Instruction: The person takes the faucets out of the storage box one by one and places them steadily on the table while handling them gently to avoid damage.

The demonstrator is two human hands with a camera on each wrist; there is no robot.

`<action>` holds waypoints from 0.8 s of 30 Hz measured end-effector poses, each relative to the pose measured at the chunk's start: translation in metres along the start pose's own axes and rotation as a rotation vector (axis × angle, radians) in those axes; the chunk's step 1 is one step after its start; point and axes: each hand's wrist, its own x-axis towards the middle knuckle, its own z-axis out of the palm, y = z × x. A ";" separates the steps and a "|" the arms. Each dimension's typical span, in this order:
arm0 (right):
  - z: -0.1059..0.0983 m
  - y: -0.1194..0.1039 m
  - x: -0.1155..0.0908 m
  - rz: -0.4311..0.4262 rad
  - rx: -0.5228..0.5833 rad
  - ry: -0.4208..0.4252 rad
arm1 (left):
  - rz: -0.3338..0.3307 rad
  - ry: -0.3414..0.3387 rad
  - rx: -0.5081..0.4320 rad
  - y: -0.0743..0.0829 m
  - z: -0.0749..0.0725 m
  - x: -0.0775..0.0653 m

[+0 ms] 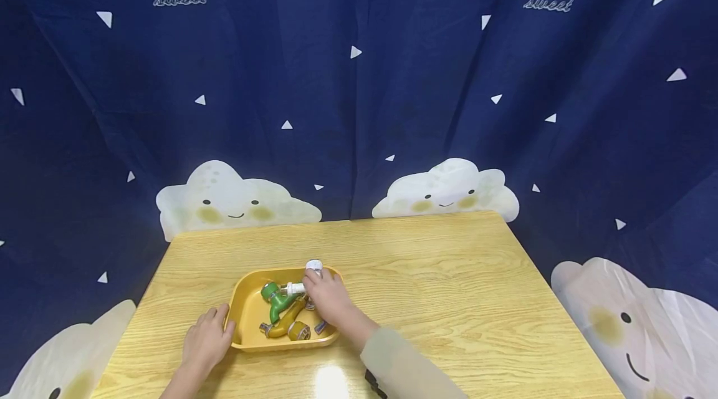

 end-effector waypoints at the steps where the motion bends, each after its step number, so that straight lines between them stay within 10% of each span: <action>1: -0.001 0.002 0.000 0.003 0.009 0.001 | 0.001 0.000 0.001 0.000 0.000 0.000; 24: 0.005 0.072 -0.011 0.148 0.122 0.239 | 0.005 0.005 0.032 0.002 -0.004 0.000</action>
